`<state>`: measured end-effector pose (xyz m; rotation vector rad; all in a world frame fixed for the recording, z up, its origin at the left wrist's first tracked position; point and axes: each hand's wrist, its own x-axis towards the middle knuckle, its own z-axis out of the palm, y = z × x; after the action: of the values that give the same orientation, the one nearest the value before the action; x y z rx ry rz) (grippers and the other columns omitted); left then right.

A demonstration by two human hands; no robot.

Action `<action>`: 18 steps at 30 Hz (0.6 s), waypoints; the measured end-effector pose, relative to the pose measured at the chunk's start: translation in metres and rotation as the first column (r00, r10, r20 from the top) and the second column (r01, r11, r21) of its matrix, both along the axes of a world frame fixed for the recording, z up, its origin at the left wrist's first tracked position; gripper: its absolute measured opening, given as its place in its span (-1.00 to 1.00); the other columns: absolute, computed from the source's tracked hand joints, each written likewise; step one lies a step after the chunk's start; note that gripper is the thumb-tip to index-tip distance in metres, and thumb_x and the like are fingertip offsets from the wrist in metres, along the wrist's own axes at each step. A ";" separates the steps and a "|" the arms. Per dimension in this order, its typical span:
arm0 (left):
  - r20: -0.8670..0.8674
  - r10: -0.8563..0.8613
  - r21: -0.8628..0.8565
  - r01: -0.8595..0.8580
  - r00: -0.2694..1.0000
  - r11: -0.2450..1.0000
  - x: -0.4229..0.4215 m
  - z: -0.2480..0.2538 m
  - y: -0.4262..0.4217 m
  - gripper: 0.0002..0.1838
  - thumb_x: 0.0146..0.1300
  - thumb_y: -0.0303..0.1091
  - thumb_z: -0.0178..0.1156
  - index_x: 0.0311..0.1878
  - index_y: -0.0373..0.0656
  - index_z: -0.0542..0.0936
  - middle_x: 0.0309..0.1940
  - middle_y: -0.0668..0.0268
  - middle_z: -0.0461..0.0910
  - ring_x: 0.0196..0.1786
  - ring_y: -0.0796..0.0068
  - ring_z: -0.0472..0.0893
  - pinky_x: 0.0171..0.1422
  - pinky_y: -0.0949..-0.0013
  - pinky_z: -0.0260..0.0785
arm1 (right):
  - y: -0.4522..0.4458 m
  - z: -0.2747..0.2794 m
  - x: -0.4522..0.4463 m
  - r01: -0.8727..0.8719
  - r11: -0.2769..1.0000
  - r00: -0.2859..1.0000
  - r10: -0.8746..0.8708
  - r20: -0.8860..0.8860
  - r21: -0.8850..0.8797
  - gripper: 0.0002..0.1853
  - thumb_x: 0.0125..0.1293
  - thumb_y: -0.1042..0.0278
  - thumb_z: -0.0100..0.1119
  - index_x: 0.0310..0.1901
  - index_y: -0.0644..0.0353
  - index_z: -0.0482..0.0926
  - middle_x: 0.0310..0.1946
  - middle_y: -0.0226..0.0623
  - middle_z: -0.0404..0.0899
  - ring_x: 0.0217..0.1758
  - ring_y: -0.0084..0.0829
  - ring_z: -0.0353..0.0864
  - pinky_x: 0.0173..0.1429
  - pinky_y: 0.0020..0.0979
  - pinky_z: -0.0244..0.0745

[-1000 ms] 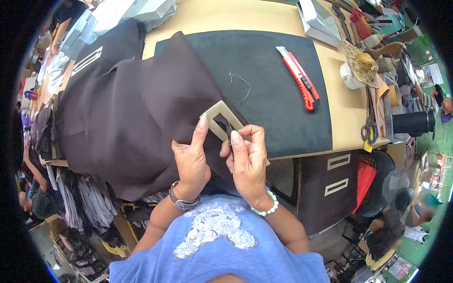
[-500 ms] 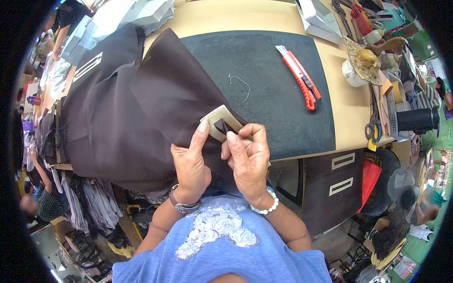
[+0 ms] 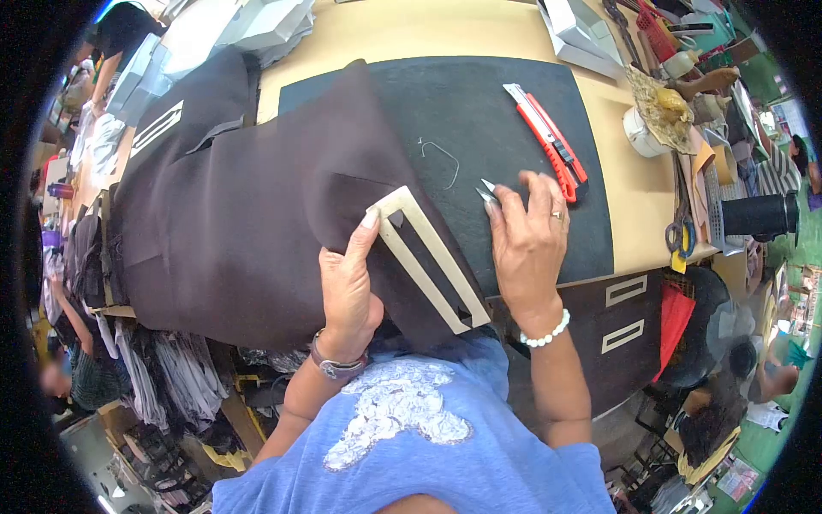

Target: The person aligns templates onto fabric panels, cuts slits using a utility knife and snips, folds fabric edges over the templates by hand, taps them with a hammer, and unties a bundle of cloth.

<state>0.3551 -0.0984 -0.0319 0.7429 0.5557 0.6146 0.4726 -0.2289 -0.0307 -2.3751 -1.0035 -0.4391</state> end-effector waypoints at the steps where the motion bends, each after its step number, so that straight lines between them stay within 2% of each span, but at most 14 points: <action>1: 0.007 0.000 0.012 0.000 1.000 1.000 0.000 0.001 0.000 -0.80 0.32 -0.39 0.16 -0.05 -0.26 0.56 -0.14 0.32 0.62 -0.11 0.59 0.57 0.04 0.46 0.39 | 0.001 0.001 0.002 -0.030 1.000 1.000 0.030 0.002 0.007 -0.76 0.14 0.42 0.26 -0.15 0.28 0.58 -0.08 -0.13 0.51 0.08 -0.11 0.46 0.15 -0.20 0.33; 2: 0.008 0.001 0.012 -0.001 1.000 1.000 0.001 0.001 0.001 -0.79 0.32 -0.39 0.16 -0.04 -0.27 0.56 -0.14 0.32 0.62 -0.11 0.59 0.57 0.04 0.46 0.40 | 0.003 0.002 0.004 -0.061 0.998 0.998 0.061 0.004 0.013 -0.76 0.13 0.42 0.27 -0.15 0.27 0.58 -0.04 -0.13 0.49 0.12 -0.10 0.44 0.18 -0.19 0.31; 3: 0.007 0.002 0.010 -0.002 1.000 1.000 0.002 0.002 0.001 -0.79 0.32 -0.39 0.16 -0.04 -0.27 0.56 -0.13 0.31 0.62 -0.10 0.59 0.57 0.04 0.47 0.40 | 0.007 0.010 0.003 -0.122 0.985 0.988 0.132 -0.078 0.120 -0.75 0.07 0.41 0.30 -0.17 0.21 0.60 0.01 -0.15 0.47 0.12 -0.07 0.44 0.19 -0.14 0.31; 6: 0.009 -0.014 -0.027 0.014 1.000 1.000 0.002 0.002 0.000 -0.78 0.33 -0.40 0.15 -0.03 -0.28 0.55 -0.13 0.30 0.61 -0.10 0.59 0.57 0.03 0.47 0.41 | 0.023 0.039 -0.002 -0.448 0.886 0.885 0.458 -0.082 0.120 -0.75 0.01 0.39 0.33 -0.21 0.16 0.63 0.02 -0.17 0.47 0.12 -0.10 0.44 0.21 -0.12 0.31; 7: 0.013 -0.021 -0.041 0.022 1.000 0.999 0.003 0.001 0.001 -0.78 0.33 -0.40 0.15 -0.02 -0.28 0.55 -0.13 0.30 0.61 -0.11 0.59 0.57 0.03 0.47 0.42 | 0.031 0.042 -0.003 -0.509 0.851 0.854 0.518 -0.052 0.131 -0.80 0.00 0.39 0.32 -0.28 0.14 0.63 -0.02 -0.21 0.50 0.11 -0.16 0.46 0.22 -0.11 0.32; 10: 0.008 -0.016 0.014 0.016 1.000 1.000 0.002 0.001 0.001 -0.79 0.33 -0.41 0.15 -0.03 -0.29 0.55 -0.13 0.29 0.61 -0.12 0.59 0.58 0.01 0.47 0.43 | 0.041 0.030 0.005 -0.607 0.795 0.791 0.600 0.117 0.026 -0.84 0.01 0.41 0.28 -0.31 0.14 0.62 -0.07 -0.25 0.52 0.10 -0.21 0.47 0.22 -0.13 0.33; 11: 0.001 -0.014 0.022 0.014 1.000 1.000 0.001 0.001 0.001 -0.79 0.32 -0.42 0.15 -0.03 -0.29 0.55 -0.13 0.29 0.61 -0.12 0.59 0.58 0.01 0.47 0.43 | 0.043 0.032 0.006 -0.620 0.784 0.780 0.611 0.137 0.035 -0.88 0.02 0.42 0.26 -0.35 0.14 0.60 -0.12 -0.31 0.55 0.08 -0.29 0.49 0.22 -0.15 0.33; 16: -0.033 -0.029 0.083 0.032 0.999 0.996 0.001 0.000 0.001 -0.81 0.31 -0.43 0.16 -0.05 -0.30 0.56 -0.14 0.29 0.61 -0.13 0.61 0.57 0.01 0.48 0.44 | 0.052 0.039 0.012 -0.648 0.761 0.759 0.646 0.081 -0.002 -0.92 0.02 0.44 0.24 -0.40 0.14 0.56 -0.29 -0.38 0.57 -0.07 -0.35 0.55 0.16 -0.20 0.36; 18: -0.051 -0.035 0.060 0.038 0.998 0.997 0.000 -0.003 0.003 -0.81 0.31 -0.43 0.16 -0.07 -0.30 0.57 -0.14 0.29 0.62 -0.13 0.61 0.57 0.00 0.48 0.44 | 0.058 0.038 0.013 -0.644 0.763 0.764 0.645 0.007 0.047 -0.93 0.03 0.44 0.24 -0.42 0.15 0.54 -0.38 -0.37 0.55 -0.17 -0.34 0.56 0.09 -0.24 0.37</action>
<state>0.3547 -0.0950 -0.0347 0.8259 0.5707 0.5826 0.4857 -0.1706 0.0076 -1.8143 -1.6901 -0.1764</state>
